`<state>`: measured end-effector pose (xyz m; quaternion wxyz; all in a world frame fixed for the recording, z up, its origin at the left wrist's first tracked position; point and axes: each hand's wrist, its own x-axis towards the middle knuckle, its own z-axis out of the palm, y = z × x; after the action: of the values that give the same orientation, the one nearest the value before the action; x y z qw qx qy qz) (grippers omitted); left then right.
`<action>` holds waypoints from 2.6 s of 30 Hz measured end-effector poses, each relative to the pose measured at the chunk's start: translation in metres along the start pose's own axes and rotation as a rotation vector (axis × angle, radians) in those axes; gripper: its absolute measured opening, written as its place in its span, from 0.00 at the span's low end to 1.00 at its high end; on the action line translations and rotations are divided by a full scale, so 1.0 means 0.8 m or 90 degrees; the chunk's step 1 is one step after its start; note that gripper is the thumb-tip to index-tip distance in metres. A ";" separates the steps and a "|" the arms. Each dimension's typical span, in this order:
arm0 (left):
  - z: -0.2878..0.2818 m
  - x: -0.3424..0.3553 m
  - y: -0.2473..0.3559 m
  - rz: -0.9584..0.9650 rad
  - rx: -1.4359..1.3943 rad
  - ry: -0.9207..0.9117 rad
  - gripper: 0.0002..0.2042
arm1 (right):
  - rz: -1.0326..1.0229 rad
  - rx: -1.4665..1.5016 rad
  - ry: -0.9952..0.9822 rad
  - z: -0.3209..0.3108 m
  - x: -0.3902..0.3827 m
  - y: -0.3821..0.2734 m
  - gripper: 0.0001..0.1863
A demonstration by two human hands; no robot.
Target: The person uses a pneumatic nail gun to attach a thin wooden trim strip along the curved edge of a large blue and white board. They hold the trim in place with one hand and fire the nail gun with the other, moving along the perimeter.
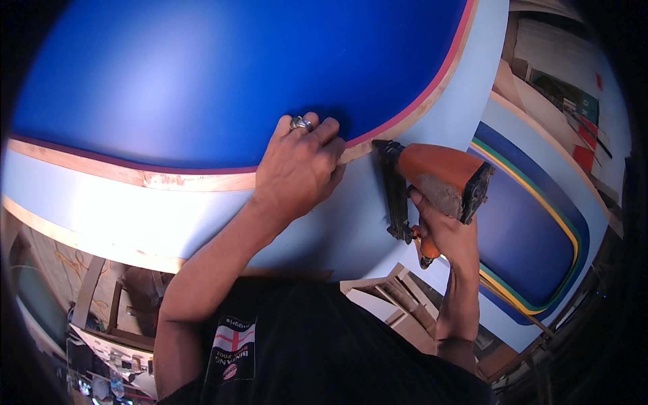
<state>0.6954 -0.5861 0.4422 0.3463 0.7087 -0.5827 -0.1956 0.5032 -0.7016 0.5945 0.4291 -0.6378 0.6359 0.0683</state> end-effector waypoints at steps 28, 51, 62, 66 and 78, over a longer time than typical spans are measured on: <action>-0.008 0.004 0.011 -0.014 0.008 -0.035 0.09 | -0.032 0.015 0.027 -0.020 -0.025 0.015 0.15; -0.160 -0.209 -0.096 -0.073 0.353 0.183 0.47 | 0.168 0.465 0.124 0.094 -0.438 0.476 0.21; -0.154 -0.229 -0.117 -0.112 0.341 0.129 0.41 | 0.011 0.704 0.158 0.086 -0.431 0.461 0.21; -0.157 -0.229 -0.118 -0.063 0.346 0.156 0.39 | -0.047 0.710 0.125 0.092 -0.435 0.432 0.22; -0.146 -0.088 -0.091 0.198 0.125 -0.111 0.16 | -0.116 0.520 0.130 0.120 -0.347 0.165 0.19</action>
<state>0.8076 -0.4821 0.4609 0.2502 0.6209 -0.7291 -0.1427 0.3820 -0.4079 0.6496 0.5854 -0.4729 0.5909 -0.2909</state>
